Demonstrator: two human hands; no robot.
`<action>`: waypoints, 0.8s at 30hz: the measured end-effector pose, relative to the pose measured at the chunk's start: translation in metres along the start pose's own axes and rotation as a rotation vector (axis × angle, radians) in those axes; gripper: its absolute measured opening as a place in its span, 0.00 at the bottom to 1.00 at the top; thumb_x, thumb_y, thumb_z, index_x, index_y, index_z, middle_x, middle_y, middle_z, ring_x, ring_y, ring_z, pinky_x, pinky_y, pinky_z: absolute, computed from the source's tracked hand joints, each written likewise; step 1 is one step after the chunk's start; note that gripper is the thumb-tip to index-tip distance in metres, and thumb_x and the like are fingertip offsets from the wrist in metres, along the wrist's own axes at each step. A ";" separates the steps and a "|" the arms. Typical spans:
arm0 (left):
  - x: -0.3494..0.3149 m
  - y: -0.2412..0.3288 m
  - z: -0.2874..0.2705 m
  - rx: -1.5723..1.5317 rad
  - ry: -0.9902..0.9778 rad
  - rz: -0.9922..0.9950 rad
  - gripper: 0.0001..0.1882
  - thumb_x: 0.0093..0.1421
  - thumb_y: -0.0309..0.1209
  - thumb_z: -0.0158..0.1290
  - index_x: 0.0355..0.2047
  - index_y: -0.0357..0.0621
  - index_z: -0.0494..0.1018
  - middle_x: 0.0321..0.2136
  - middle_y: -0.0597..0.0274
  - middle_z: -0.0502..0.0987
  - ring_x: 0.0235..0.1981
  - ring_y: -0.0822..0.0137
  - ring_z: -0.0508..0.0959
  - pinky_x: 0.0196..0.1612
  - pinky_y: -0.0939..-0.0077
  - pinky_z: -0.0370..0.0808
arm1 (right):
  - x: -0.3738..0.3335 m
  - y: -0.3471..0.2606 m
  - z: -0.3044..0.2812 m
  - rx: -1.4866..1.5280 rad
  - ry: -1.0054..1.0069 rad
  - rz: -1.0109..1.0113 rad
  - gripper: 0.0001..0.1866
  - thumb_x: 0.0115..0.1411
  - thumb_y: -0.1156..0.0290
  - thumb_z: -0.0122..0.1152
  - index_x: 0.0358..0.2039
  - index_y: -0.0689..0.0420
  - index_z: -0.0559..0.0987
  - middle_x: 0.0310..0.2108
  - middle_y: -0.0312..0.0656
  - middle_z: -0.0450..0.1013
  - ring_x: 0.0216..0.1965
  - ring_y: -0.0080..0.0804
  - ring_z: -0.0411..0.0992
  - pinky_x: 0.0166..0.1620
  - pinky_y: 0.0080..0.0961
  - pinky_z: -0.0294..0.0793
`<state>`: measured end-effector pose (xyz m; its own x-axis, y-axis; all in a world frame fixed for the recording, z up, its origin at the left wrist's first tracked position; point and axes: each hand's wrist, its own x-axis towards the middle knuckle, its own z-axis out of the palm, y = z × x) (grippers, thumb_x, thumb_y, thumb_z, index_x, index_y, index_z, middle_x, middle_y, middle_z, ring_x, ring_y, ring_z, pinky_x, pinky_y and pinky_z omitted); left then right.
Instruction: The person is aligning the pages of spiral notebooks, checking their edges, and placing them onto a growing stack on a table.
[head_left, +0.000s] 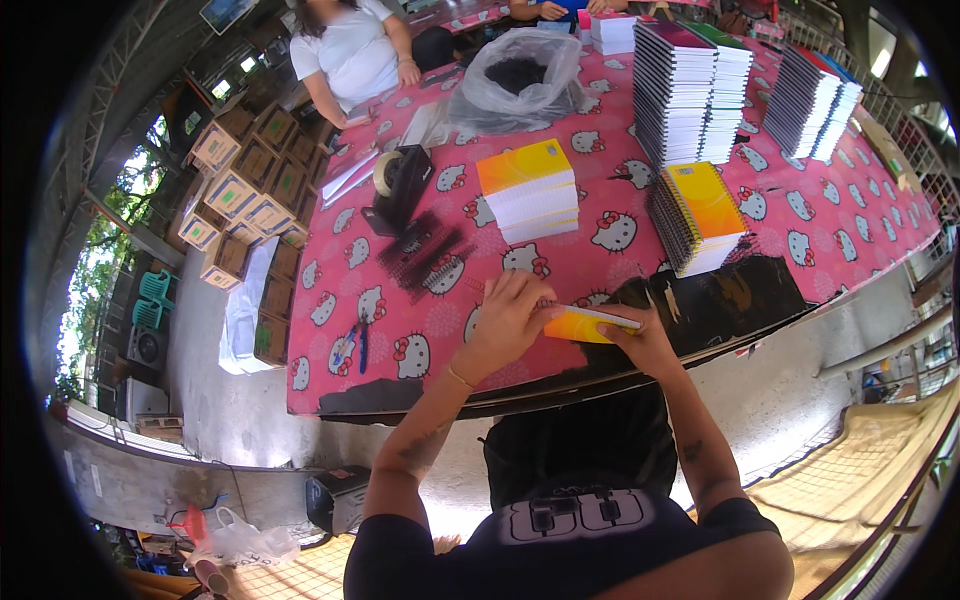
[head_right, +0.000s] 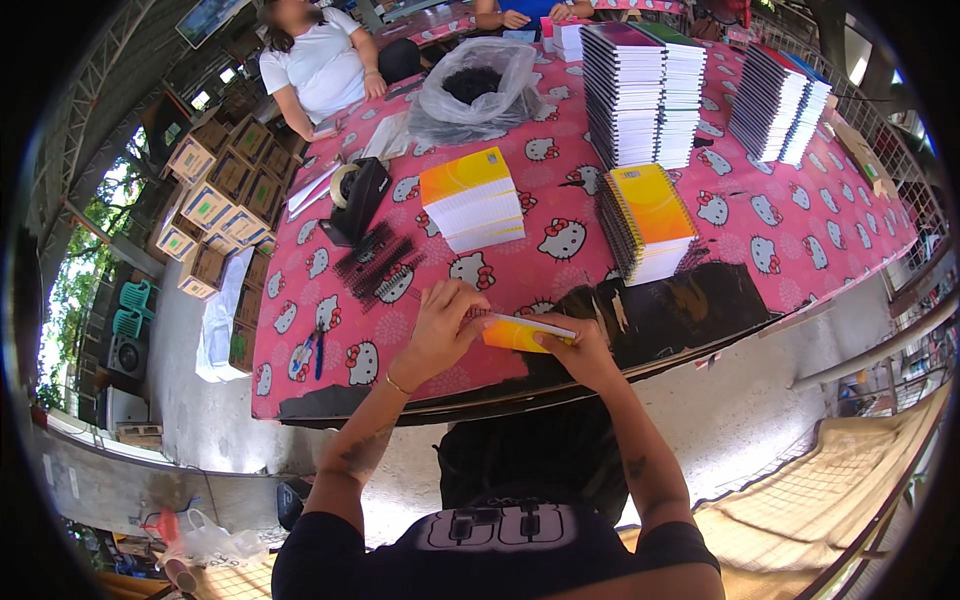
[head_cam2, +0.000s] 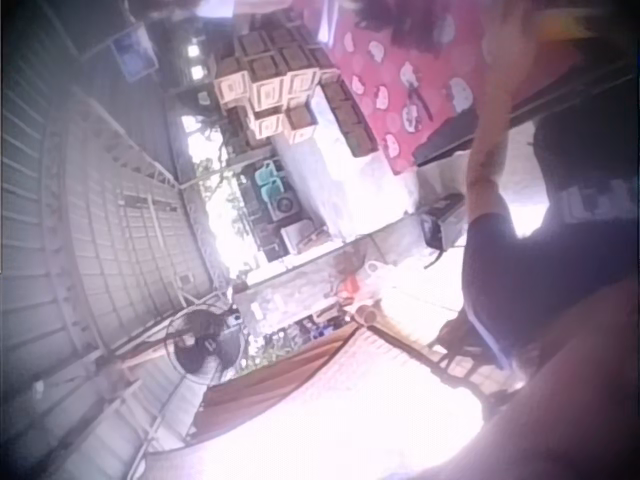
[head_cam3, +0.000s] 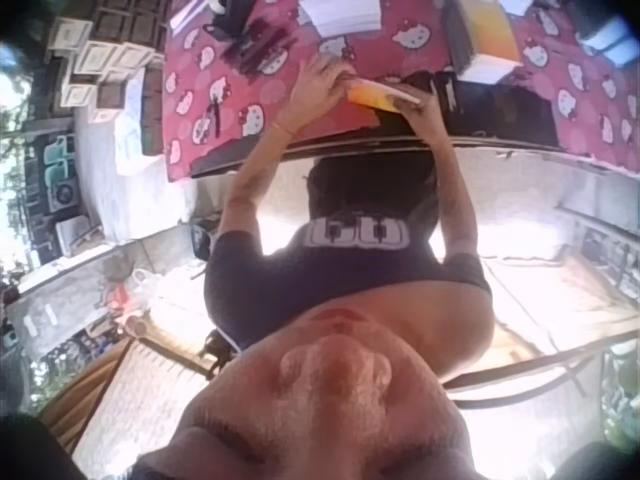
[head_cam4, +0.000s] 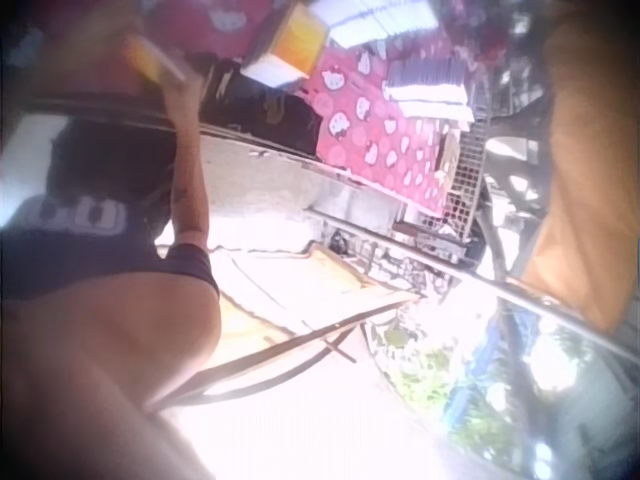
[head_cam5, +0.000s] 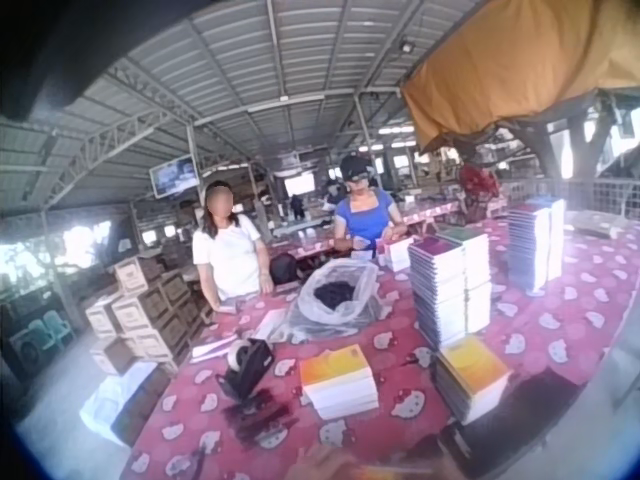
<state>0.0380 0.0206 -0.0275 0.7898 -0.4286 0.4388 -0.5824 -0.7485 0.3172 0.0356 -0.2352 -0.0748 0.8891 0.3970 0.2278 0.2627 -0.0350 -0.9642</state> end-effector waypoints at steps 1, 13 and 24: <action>0.000 0.006 0.002 0.079 0.036 -0.009 0.18 0.62 0.40 0.58 0.49 0.45 0.74 0.50 0.55 0.75 0.56 0.50 0.73 0.57 0.41 0.65 | -0.001 0.000 0.001 0.037 0.015 0.021 0.15 0.64 0.78 0.62 0.52 0.64 0.81 0.44 0.41 0.81 0.45 0.21 0.76 0.50 0.21 0.74; -0.011 0.039 0.014 0.626 0.028 -0.037 0.42 0.67 0.57 0.44 0.67 0.32 0.59 0.69 0.38 0.57 0.72 0.44 0.54 0.68 0.27 0.39 | -0.001 -0.010 0.014 0.217 0.012 0.122 0.16 0.65 0.74 0.63 0.52 0.66 0.79 0.41 0.39 0.81 0.42 0.19 0.73 0.47 0.20 0.74; -0.039 0.055 0.040 0.505 -0.099 0.085 0.47 0.63 0.61 0.46 0.67 0.31 0.56 0.68 0.36 0.57 0.71 0.41 0.56 0.68 0.30 0.45 | -0.002 -0.014 -0.001 0.109 0.012 0.082 0.16 0.64 0.77 0.63 0.52 0.67 0.80 0.44 0.40 0.80 0.45 0.20 0.74 0.51 0.21 0.74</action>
<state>-0.0175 -0.0238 -0.0605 0.7722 -0.5264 0.3557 -0.4994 -0.8490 -0.1722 0.0308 -0.2367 -0.0619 0.9106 0.3858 0.1484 0.1470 0.0333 -0.9886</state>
